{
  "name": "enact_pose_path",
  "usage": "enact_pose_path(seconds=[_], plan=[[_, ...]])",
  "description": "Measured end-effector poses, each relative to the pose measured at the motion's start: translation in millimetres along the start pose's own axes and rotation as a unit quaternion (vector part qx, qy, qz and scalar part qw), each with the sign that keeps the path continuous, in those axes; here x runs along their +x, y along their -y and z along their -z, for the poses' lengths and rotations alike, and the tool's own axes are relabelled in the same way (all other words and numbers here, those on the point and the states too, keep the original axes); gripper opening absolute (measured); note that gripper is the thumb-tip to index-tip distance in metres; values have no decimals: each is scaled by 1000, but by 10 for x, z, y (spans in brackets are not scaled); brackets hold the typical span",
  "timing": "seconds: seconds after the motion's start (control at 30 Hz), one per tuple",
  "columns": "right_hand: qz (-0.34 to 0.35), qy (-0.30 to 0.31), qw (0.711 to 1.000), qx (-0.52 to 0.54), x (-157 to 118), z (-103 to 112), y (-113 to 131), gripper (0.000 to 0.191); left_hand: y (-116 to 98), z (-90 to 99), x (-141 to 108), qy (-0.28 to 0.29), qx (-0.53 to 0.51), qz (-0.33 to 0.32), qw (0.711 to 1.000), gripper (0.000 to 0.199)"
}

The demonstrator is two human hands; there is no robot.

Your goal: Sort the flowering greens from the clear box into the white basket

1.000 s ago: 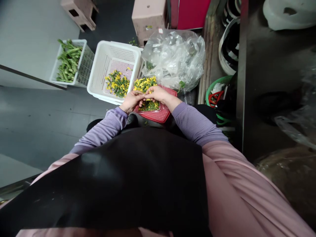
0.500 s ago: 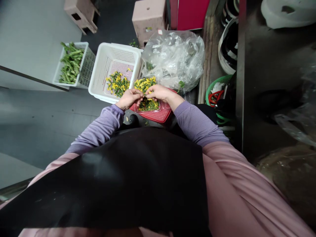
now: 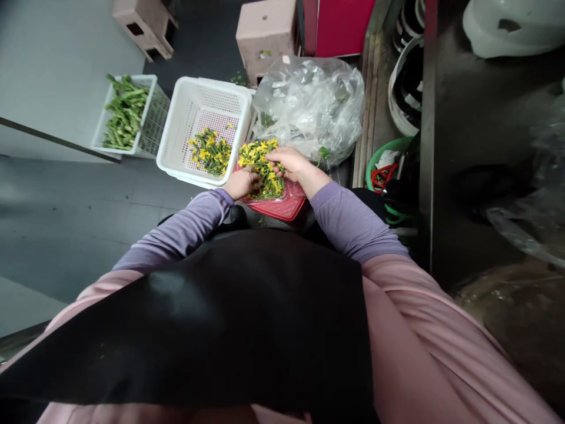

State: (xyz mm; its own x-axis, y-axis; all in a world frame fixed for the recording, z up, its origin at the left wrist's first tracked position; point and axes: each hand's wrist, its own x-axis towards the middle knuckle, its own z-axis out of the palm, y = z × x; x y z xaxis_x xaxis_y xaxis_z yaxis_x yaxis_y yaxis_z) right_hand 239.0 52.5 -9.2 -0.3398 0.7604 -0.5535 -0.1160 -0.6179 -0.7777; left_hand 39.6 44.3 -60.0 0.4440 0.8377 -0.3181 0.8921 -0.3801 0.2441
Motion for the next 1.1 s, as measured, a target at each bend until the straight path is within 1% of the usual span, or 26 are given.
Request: enact_pose_path(seconds=[0.07,0.1,0.13,0.17,0.23,0.3,0.33,0.37,0.4,0.47,0.57,0.63,0.67,0.73,0.83,0.9,0.93,0.97,1.0,1.1], plan=[[5,-20,999,-26,11,-3,-10,24,75,45,4,-41,-116,38,992,9],[6,-26,999,-40,17,-5,-19,25,92,74,-2,-55,-190,69,978,8],[7,-30,998,-56,23,-6,-32,26,88,105,-14,-62,-270,107,955,12],[9,-32,997,-74,31,-6,-52,26,63,137,-34,-65,-351,149,922,17],[18,-28,993,-113,46,-9,-109,23,-44,198,-87,-62,-497,221,837,21],[29,-14,989,-142,56,-21,-179,19,-193,239,-147,-58,-600,257,755,23],[33,-3,988,-149,57,-32,-212,17,-268,249,-173,-62,-635,264,723,25],[34,6,988,-152,55,-45,-241,16,-336,251,-195,-67,-660,267,699,26],[33,13,988,-153,50,-60,-264,18,-391,248,-213,-74,-678,269,680,27],[31,16,987,-155,37,-87,-288,23,-458,230,-241,-85,-696,273,658,26],[37,20,985,-165,23,-106,-282,20,-456,207,-274,-74,-713,259,648,17],[44,26,982,-184,23,-104,-269,16,-423,209,-295,-62,-716,245,650,13],[48,24,978,-200,25,-101,-263,15,-407,216,-304,-61,-712,241,656,14],[60,15,967,-246,28,-94,-255,11,-385,240,-318,-67,-689,242,680,17],[104,1,936,-336,29,-86,-240,9,-369,292,-326,-78,-623,233,742,17],[134,4,916,-379,26,-79,-220,12,-352,331,-325,-68,-584,215,780,16],[145,14,908,-392,23,-72,-207,13,-339,348,-322,-57,-573,205,791,16],[151,30,903,-401,20,-63,-192,14,-322,360,-319,-43,-570,198,796,15],[155,46,898,-409,16,-52,-176,14,-303,365,-313,-28,-575,194,795,15],[154,74,890,-423,10,-10,-132,17,-246,327,-289,12,-603,206,771,15]])
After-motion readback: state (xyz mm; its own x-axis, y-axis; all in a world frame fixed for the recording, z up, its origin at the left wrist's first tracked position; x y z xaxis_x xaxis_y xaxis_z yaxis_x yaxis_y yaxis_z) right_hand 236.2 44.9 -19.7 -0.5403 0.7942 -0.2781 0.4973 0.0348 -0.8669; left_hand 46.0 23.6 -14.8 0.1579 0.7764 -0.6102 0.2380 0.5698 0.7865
